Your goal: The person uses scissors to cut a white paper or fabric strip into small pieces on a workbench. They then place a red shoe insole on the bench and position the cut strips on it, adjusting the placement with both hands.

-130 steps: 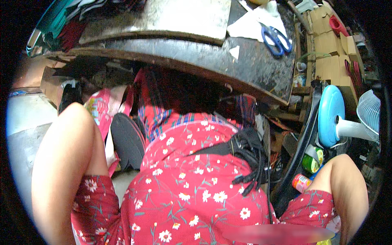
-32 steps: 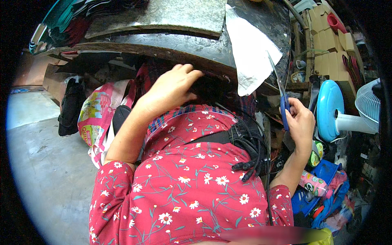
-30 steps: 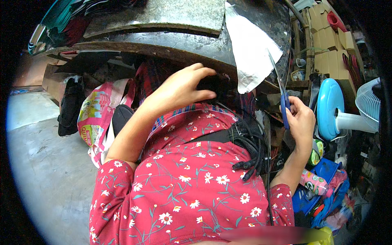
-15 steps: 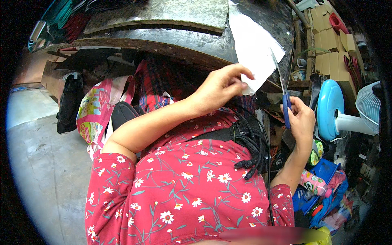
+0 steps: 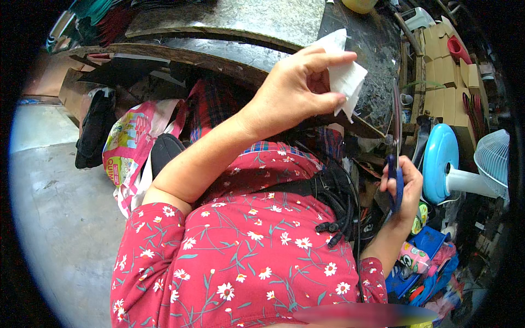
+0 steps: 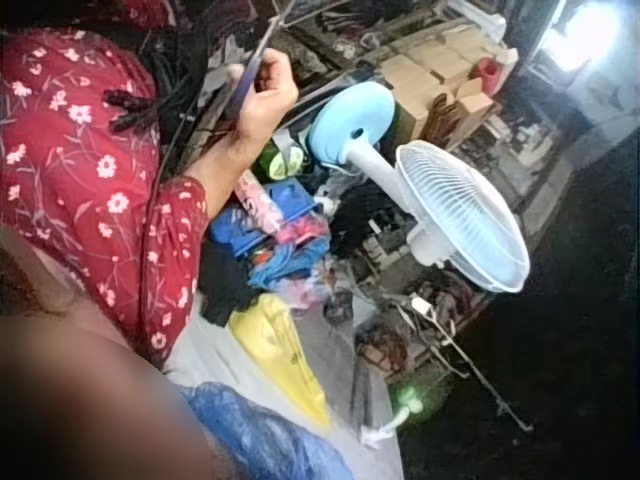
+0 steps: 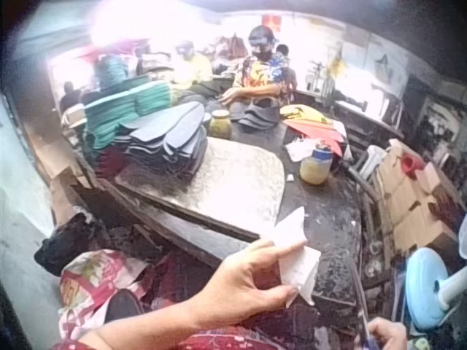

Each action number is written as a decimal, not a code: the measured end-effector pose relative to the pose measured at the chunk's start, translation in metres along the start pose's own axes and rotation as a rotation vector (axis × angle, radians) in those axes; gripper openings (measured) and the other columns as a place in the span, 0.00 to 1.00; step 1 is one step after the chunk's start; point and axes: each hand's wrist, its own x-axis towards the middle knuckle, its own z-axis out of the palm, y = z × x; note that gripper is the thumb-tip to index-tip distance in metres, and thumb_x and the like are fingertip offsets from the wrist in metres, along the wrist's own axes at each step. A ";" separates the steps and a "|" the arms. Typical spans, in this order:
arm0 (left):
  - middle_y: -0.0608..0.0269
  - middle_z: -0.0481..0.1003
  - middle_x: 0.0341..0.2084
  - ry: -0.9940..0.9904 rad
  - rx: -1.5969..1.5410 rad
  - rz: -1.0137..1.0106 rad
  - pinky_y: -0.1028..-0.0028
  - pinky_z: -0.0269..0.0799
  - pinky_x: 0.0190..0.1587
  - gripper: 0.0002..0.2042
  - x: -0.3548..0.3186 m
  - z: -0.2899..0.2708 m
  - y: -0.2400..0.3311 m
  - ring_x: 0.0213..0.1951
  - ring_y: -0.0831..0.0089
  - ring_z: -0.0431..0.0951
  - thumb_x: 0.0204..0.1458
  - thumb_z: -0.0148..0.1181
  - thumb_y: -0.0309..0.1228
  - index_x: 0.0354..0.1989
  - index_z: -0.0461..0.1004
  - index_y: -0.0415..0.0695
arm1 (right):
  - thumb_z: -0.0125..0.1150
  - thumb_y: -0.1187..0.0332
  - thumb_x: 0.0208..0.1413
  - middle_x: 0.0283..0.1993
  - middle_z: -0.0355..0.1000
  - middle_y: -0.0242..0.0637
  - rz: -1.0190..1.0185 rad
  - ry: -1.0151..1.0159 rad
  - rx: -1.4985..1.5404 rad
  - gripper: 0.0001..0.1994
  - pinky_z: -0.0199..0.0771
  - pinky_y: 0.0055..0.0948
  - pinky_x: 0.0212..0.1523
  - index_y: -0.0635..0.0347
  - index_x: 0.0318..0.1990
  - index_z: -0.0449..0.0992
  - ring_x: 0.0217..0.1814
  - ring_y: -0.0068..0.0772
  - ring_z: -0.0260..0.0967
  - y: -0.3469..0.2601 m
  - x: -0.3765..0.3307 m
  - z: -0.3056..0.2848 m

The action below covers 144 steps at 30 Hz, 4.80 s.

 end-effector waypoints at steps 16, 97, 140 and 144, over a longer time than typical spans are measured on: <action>0.59 0.64 0.54 0.043 -0.148 -0.092 0.76 0.75 0.40 0.48 0.007 -0.002 0.001 0.40 0.78 0.73 0.42 0.65 0.16 0.73 0.44 0.42 | 0.68 0.42 0.44 0.29 0.73 0.31 -0.045 -0.386 -0.031 0.33 0.63 0.17 0.31 0.66 0.44 0.74 0.30 0.17 0.67 -0.020 0.020 0.014; 0.63 0.65 0.53 0.106 -0.186 -0.014 0.76 0.72 0.48 0.38 -0.021 -0.007 -0.001 0.45 0.78 0.74 0.50 0.60 0.14 0.71 0.51 0.39 | 0.70 0.42 0.47 0.24 0.67 0.29 0.091 -0.503 0.257 0.31 0.61 0.18 0.19 0.66 0.35 0.70 0.18 0.19 0.65 -0.004 0.015 0.048; 0.59 0.65 0.57 0.241 -0.002 -0.082 0.71 0.69 0.56 0.43 -0.025 -0.012 -0.014 0.52 0.71 0.72 0.49 0.61 0.14 0.73 0.44 0.39 | 0.65 0.43 0.54 0.22 0.64 0.28 0.021 -0.494 0.244 0.27 0.56 0.16 0.20 0.64 0.36 0.69 0.19 0.17 0.63 -0.006 0.021 0.061; 0.60 0.62 0.60 0.238 -0.055 -0.012 0.73 0.68 0.56 0.43 -0.023 -0.010 -0.011 0.53 0.72 0.71 0.48 0.60 0.13 0.73 0.43 0.39 | 0.64 0.44 0.54 0.21 0.64 0.28 0.103 -0.497 0.213 0.27 0.57 0.16 0.20 0.64 0.36 0.69 0.19 0.17 0.63 -0.009 0.018 0.055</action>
